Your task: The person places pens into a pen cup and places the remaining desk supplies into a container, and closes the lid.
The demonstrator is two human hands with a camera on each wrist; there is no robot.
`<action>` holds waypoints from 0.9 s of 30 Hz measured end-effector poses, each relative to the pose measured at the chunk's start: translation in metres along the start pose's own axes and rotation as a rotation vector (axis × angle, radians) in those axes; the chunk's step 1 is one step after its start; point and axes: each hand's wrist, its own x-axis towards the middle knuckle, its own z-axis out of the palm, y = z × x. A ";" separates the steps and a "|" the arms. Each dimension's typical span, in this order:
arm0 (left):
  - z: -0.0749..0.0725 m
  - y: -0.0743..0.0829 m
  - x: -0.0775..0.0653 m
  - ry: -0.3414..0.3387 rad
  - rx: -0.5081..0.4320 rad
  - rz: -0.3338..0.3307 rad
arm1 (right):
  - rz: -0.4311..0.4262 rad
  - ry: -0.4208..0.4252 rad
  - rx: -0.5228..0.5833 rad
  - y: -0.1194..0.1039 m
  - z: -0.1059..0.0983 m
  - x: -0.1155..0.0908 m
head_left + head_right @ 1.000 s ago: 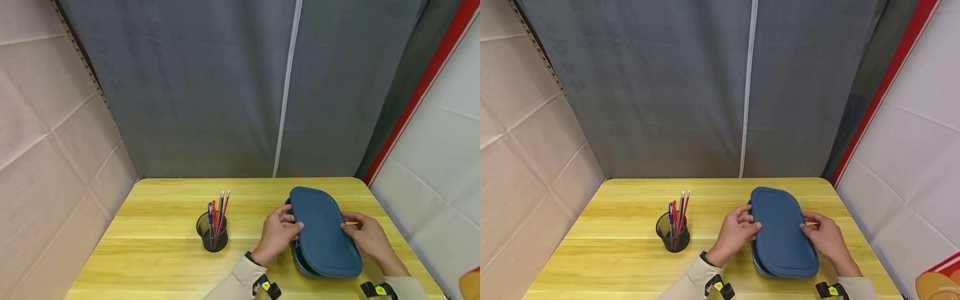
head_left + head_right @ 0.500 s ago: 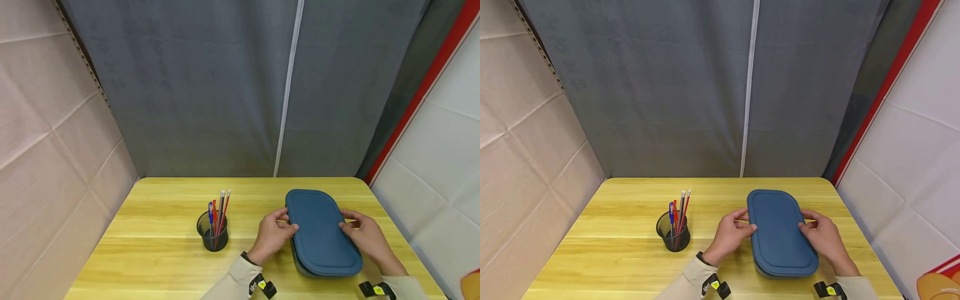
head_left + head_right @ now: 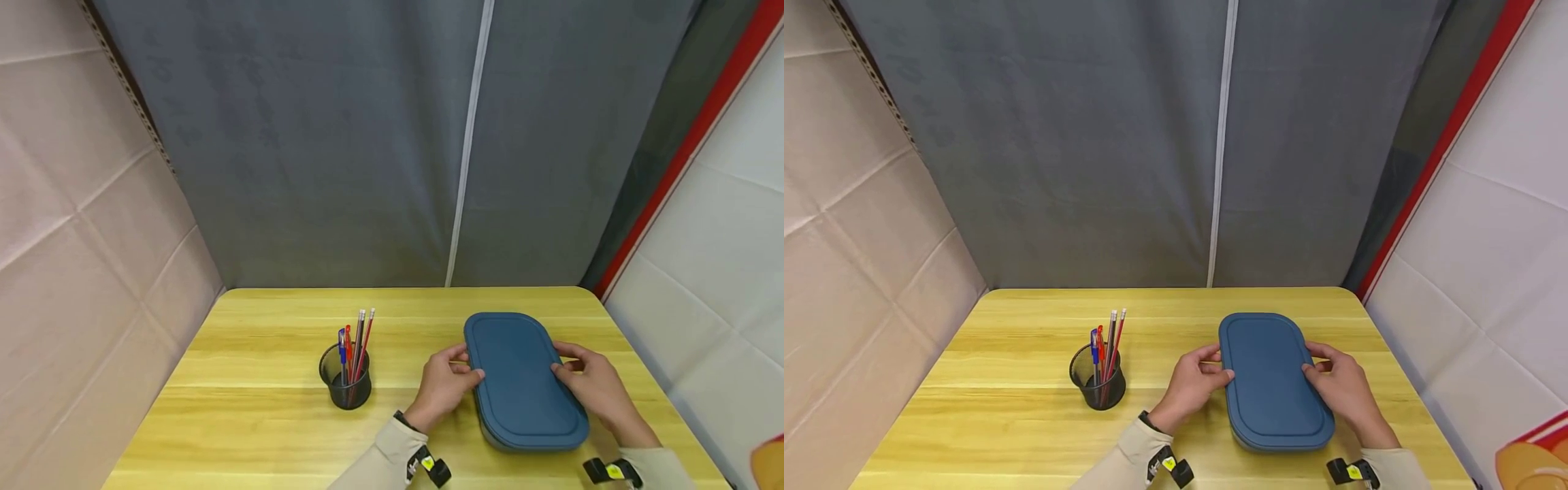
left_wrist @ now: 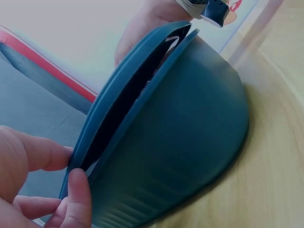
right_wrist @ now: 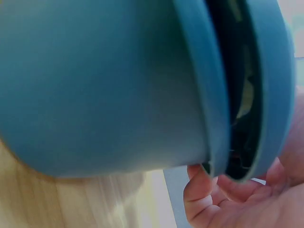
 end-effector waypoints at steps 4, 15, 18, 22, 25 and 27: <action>0.000 -0.002 0.000 0.007 -0.004 -0.006 | -0.003 0.003 0.000 0.002 0.003 0.002; 0.001 -0.007 0.002 0.006 -0.008 -0.010 | 0.008 -0.005 0.013 0.006 0.006 0.003; 0.001 -0.008 0.002 0.000 -0.017 -0.009 | 0.011 -0.006 0.014 0.006 0.006 0.002; 0.001 -0.009 0.001 -0.008 -0.026 -0.013 | 0.021 -0.014 0.018 0.006 0.005 0.002; 0.002 -0.010 0.001 -0.008 -0.027 -0.018 | 0.028 -0.023 0.027 0.007 0.005 0.002; 0.002 -0.012 0.001 -0.009 -0.031 -0.018 | 0.033 -0.027 0.033 0.008 0.005 0.001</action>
